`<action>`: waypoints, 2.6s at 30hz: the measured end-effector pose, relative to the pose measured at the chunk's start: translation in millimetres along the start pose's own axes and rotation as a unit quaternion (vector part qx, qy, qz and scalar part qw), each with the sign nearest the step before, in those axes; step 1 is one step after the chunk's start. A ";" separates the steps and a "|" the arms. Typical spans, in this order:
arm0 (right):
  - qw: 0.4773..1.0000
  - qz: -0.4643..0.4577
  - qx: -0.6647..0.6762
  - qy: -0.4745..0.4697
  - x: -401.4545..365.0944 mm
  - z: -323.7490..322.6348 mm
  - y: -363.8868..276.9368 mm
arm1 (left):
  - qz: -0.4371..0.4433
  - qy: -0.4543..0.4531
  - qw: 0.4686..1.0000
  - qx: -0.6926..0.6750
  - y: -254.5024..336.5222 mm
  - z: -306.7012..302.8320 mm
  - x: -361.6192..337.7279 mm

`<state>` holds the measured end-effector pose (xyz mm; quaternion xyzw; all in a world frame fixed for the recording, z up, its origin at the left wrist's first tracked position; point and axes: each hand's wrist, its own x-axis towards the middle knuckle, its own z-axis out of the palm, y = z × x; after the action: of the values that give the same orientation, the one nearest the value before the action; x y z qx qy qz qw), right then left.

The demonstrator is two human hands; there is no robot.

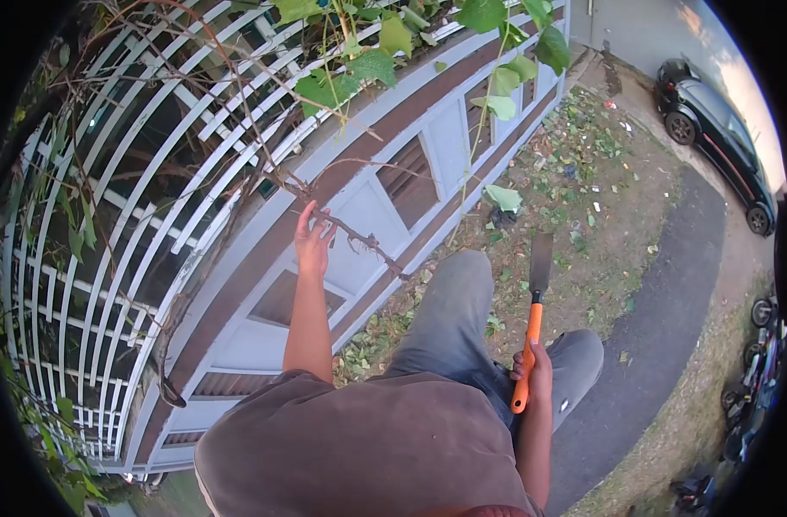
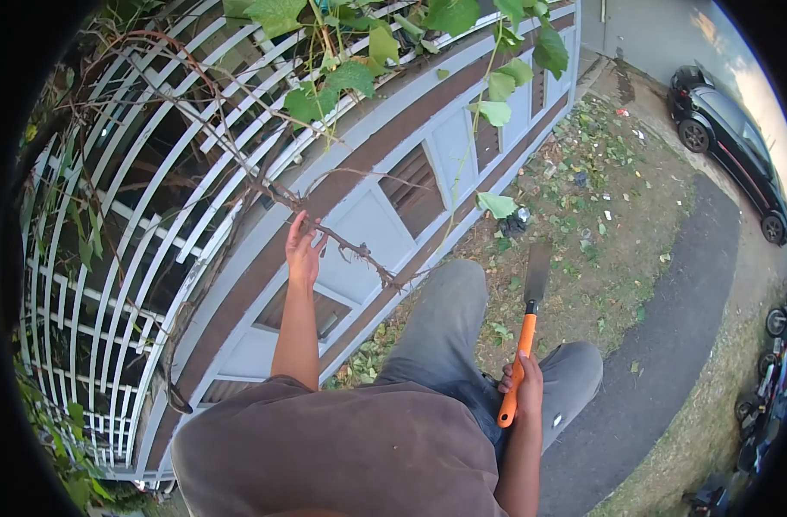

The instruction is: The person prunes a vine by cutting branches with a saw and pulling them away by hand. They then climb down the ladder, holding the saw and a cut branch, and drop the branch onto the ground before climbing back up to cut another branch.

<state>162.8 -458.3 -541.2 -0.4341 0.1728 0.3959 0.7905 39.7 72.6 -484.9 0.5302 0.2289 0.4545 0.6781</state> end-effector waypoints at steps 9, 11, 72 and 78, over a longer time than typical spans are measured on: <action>1.000 -0.009 0.006 0.007 -1.6 4.0 -1.0 | 0.291 0.087 0.942 0.140 -24.2 -50.9 63.6; 1.000 -0.003 0.005 0.010 -2.9 5.4 -1.3 | 0.287 0.171 0.934 0.123 8.2 -45.1 50.6; 0.988 -0.119 -0.090 0.033 -2.3 24.3 -4.6 | 0.102 -0.397 0.799 0.440 11.0 79.5 -52.6; 0.943 -0.286 -0.142 0.095 4.7 73.4 -34.4 | 0.107 -0.483 0.743 0.452 23.7 118.8 -78.1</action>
<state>187.2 -406.3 -483.9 -0.6088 0.0578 0.1301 0.7804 87.4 -54.7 -436.7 0.9440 -0.0089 0.0510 0.3258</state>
